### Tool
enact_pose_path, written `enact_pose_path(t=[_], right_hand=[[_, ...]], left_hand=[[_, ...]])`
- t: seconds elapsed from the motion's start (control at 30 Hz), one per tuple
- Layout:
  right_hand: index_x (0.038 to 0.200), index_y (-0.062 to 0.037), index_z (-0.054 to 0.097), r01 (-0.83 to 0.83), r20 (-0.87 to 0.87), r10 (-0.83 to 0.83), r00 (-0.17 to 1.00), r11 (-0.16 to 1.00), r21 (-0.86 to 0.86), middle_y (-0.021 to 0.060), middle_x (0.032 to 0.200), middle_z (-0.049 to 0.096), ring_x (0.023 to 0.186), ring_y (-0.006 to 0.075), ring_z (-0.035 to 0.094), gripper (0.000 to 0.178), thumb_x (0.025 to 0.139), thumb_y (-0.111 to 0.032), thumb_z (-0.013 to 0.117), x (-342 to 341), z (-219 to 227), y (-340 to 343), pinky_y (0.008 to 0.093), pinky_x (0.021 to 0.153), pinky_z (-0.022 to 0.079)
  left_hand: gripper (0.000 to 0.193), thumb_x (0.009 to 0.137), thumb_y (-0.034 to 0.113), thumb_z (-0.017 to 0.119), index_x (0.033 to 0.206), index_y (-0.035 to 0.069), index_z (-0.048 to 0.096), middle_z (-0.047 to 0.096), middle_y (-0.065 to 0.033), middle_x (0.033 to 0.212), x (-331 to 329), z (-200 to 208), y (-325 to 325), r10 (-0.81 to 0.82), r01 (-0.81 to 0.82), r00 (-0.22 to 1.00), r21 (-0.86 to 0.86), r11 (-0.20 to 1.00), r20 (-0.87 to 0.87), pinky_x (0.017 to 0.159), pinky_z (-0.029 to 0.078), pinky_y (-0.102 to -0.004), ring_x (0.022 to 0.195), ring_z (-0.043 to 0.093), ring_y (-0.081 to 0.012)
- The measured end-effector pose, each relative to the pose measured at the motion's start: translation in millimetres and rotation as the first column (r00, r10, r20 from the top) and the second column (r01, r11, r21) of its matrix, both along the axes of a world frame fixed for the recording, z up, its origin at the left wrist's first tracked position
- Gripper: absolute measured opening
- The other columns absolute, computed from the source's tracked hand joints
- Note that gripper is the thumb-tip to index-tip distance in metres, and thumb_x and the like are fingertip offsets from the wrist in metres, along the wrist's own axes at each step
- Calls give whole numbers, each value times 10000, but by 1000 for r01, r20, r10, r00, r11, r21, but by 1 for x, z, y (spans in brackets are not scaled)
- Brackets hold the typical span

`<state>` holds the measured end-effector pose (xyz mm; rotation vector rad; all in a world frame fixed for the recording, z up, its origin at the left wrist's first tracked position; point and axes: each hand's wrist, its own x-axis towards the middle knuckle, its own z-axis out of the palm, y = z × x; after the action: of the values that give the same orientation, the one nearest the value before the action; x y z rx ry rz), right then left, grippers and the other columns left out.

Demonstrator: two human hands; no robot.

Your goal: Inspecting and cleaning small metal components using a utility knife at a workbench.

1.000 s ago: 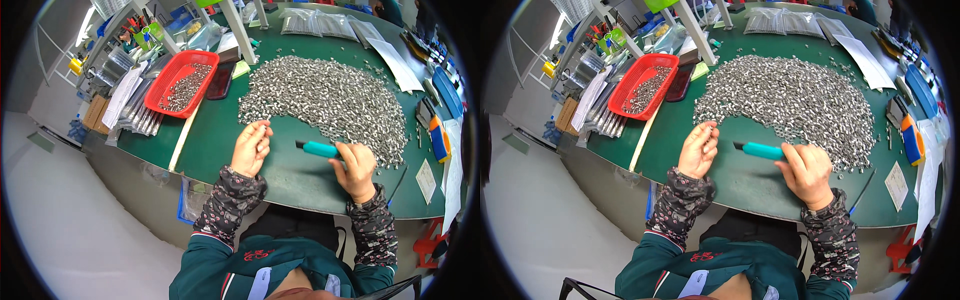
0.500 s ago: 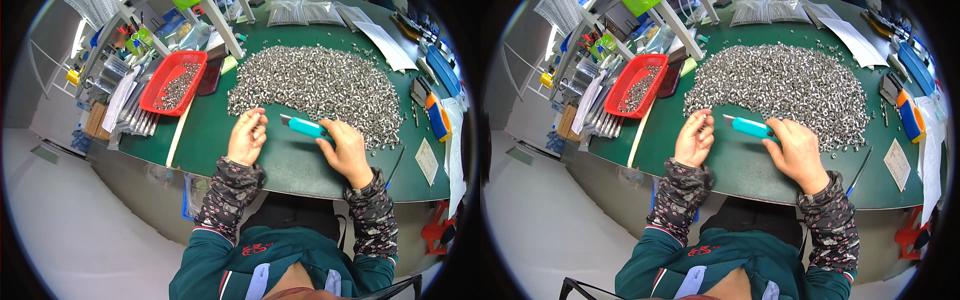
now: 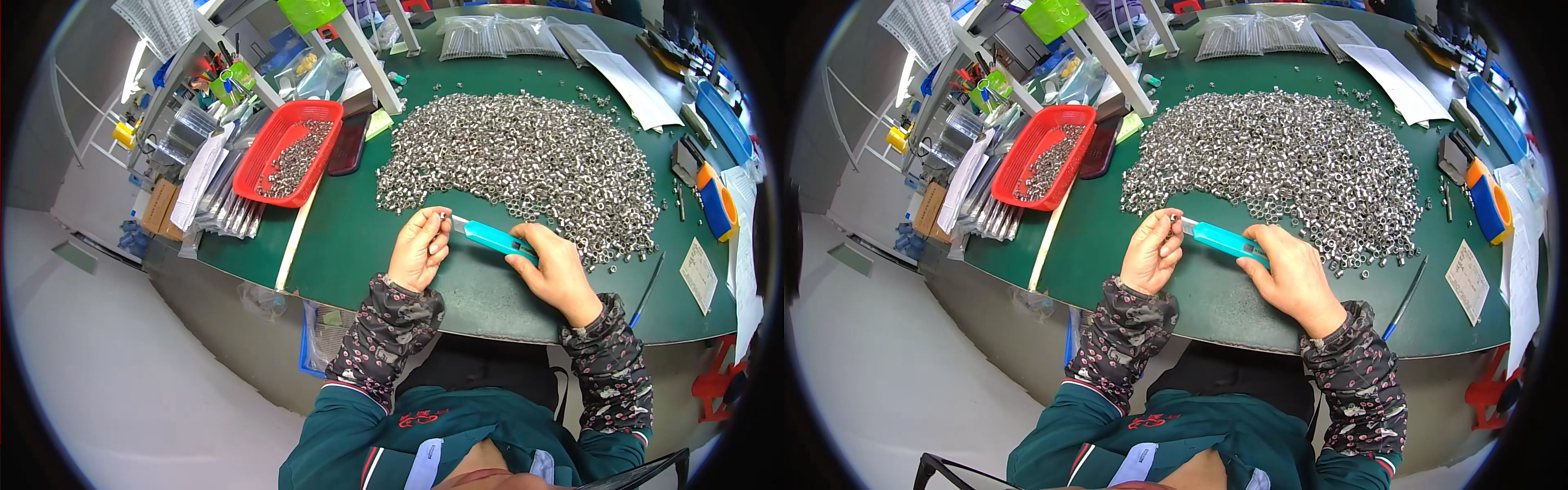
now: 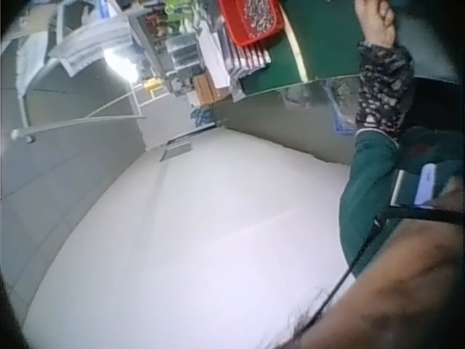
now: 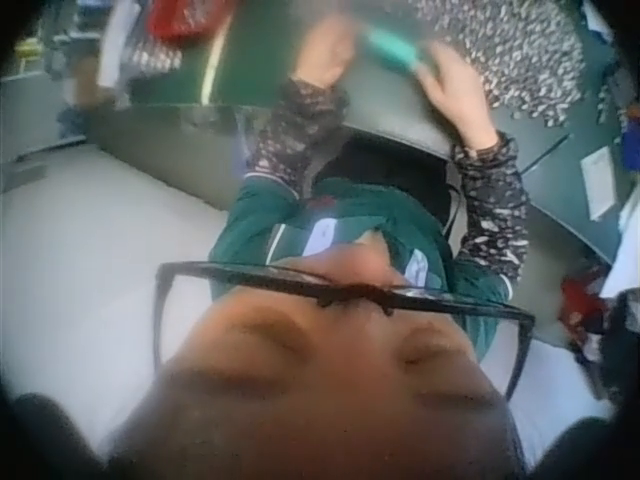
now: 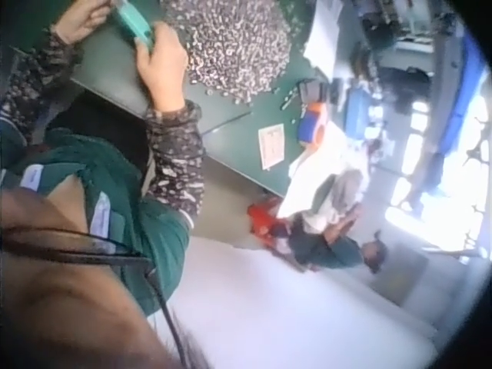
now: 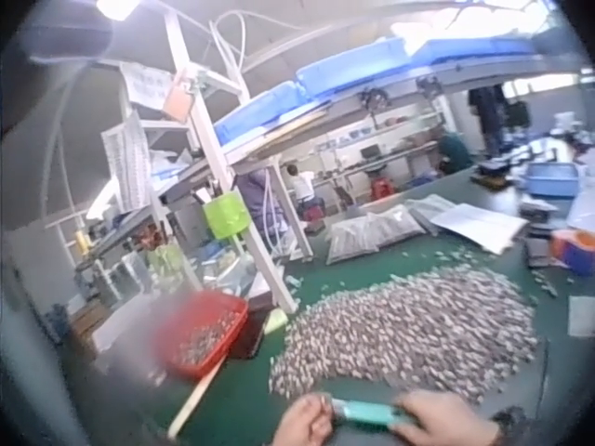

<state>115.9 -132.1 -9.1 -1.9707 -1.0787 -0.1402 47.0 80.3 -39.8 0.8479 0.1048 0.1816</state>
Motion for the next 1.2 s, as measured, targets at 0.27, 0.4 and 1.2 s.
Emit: enact_pose_path(t=[0.27,0.4,1.2], right_hand=[[945,-51,543,-24,-53,20,998,998,-65,135,777,587,684,310,574,226,771,-189,585,1,-1,1,387,591,448],[938,-52,546,-39,-71,34,997,997,-71,131,769,591,677,309,575,218,778,-197,578,0,-1,2,389,584,446],[934,-62,543,2,70,6,998,994,-107,104,702,554,638,286,566,208,767,-177,593,-2,2,2,380,557,445]], left_hand=[[181,901,137,459,1019,11,515,501,-24,796,0,0,-2,19,-18,999,41,999,-28,379,255,-138,506,339,-19],[185,897,140,469,1016,9,522,504,-18,779,-1,1,-3,29,-26,998,61,998,-49,381,252,-137,497,338,-16],[187,903,179,467,919,12,550,495,-12,701,-3,5,-7,92,-79,991,124,989,-99,375,243,-141,466,334,-14]])
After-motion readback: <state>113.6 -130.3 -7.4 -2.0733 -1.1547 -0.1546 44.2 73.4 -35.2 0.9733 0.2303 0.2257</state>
